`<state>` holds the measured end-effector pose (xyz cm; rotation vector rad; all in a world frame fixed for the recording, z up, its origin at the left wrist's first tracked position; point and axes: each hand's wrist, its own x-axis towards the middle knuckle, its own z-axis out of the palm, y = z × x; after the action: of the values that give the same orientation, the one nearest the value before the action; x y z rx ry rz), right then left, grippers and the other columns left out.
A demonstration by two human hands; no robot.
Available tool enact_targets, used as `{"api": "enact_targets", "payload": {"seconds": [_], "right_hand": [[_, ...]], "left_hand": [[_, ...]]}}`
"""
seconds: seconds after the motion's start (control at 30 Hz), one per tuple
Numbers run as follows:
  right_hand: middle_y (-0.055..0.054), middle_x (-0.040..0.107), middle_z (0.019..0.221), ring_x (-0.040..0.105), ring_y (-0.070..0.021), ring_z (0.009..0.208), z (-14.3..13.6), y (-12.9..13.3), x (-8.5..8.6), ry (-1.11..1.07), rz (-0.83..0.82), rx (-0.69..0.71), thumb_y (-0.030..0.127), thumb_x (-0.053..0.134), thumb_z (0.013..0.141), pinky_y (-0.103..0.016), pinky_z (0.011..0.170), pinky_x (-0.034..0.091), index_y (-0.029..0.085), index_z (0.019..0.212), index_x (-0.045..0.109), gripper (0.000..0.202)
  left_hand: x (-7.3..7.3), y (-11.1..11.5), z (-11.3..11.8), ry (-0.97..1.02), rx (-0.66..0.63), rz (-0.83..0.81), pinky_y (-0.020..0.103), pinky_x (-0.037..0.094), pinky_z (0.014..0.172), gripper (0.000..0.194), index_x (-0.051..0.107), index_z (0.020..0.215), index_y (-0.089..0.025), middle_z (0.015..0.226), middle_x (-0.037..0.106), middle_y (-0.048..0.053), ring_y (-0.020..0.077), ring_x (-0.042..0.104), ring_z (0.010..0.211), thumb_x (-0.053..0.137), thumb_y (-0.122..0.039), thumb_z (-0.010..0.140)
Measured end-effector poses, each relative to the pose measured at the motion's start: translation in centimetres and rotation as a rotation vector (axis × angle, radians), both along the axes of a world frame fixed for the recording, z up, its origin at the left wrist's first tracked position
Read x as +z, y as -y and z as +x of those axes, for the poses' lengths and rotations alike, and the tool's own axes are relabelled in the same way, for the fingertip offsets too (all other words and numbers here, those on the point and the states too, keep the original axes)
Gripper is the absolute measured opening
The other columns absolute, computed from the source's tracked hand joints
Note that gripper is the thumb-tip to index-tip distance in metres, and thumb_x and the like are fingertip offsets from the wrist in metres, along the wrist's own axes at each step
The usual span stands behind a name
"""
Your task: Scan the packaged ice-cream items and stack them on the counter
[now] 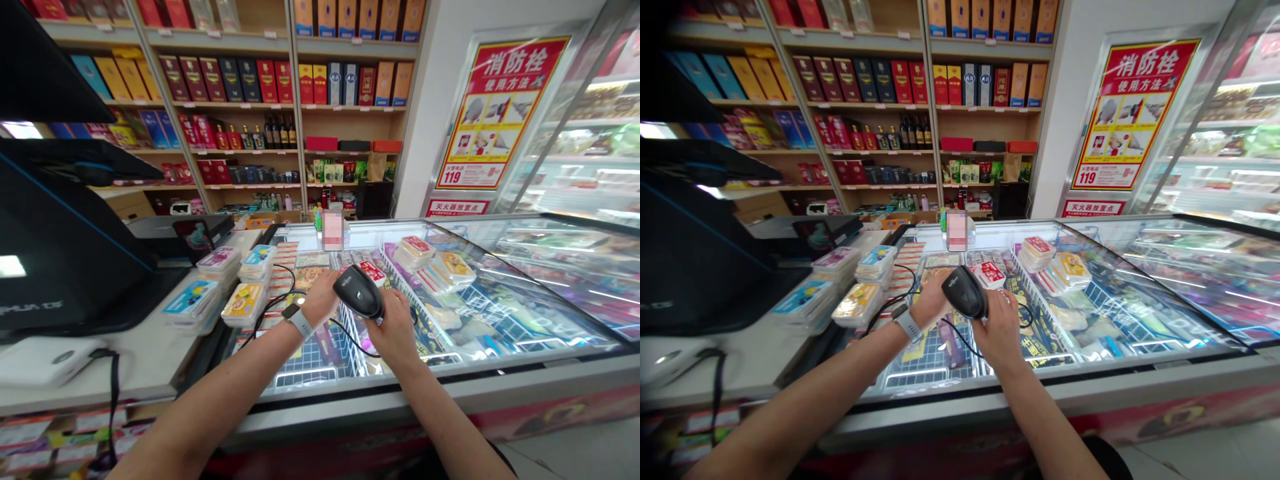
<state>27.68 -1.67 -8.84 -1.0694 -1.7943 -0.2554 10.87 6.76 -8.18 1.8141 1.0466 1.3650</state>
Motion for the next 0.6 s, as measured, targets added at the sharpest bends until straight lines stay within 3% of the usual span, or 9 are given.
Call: {"api": "enact_targets", "payload": {"seconds": [0.17, 0.3, 0.47, 0.6], "right_hand": [[-0.006, 0.060, 0.089, 0.055, -0.0238, 0.085, 0.0, 0.0, 0.0, 0.001, -0.002, -0.004, 0.018, 0.054, 0.080, -0.047, 0.092, 0.041, 0.020, 0.103, 0.050, 0.024], [-0.007, 0.061, 0.092, 0.055, -0.0236, 0.087, -0.1, 0.0, 0.0, 0.010, 0.001, -0.014, 0.015, 0.054, 0.077, -0.047, 0.094, 0.040, 0.019, 0.103, 0.051, 0.026], [-0.007, 0.062, 0.092, 0.055, -0.0232, 0.086, -0.2, 0.0, 0.0, 0.015, -0.006, -0.023, 0.016, 0.055, 0.079, -0.047, 0.095, 0.040, 0.018, 0.103, 0.051, 0.024], [-0.008, 0.062, 0.092, 0.055, -0.0235, 0.086, -0.3, 0.0, 0.0, 0.030, -0.013, -0.025, 0.016, 0.054, 0.080, -0.047, 0.094, 0.041, 0.018, 0.103, 0.051, 0.024]], "left_hand": [[1.0, 1.7, -3.7, -0.430, 0.166, 0.073, 0.050, 0.029, 0.108, 0.011, 0.064, 0.086, -0.018, 0.101, 0.064, 0.013, 0.0309, 0.050, 0.115, 0.057, -0.018, 0.079], [1.3, 2.5, -5.5, -0.596, 0.323, 0.044, 0.048, 0.037, 0.100, 0.017, 0.062, 0.095, -0.017, 0.099, 0.065, 0.015, 0.0315, 0.055, 0.110, 0.053, -0.021, 0.081], [1.0, 2.4, -6.6, -0.569, 0.434, -0.048, 0.042, 0.048, 0.081, 0.014, 0.062, 0.087, -0.016, 0.083, 0.068, 0.012, 0.0290, 0.065, 0.086, 0.055, -0.023, 0.079], [0.4, 1.8, -7.1, -0.400, 0.380, -0.100, 0.034, 0.052, 0.072, 0.011, 0.062, 0.082, -0.017, 0.080, 0.071, 0.008, 0.0227, 0.068, 0.077, 0.057, -0.026, 0.077]]}}
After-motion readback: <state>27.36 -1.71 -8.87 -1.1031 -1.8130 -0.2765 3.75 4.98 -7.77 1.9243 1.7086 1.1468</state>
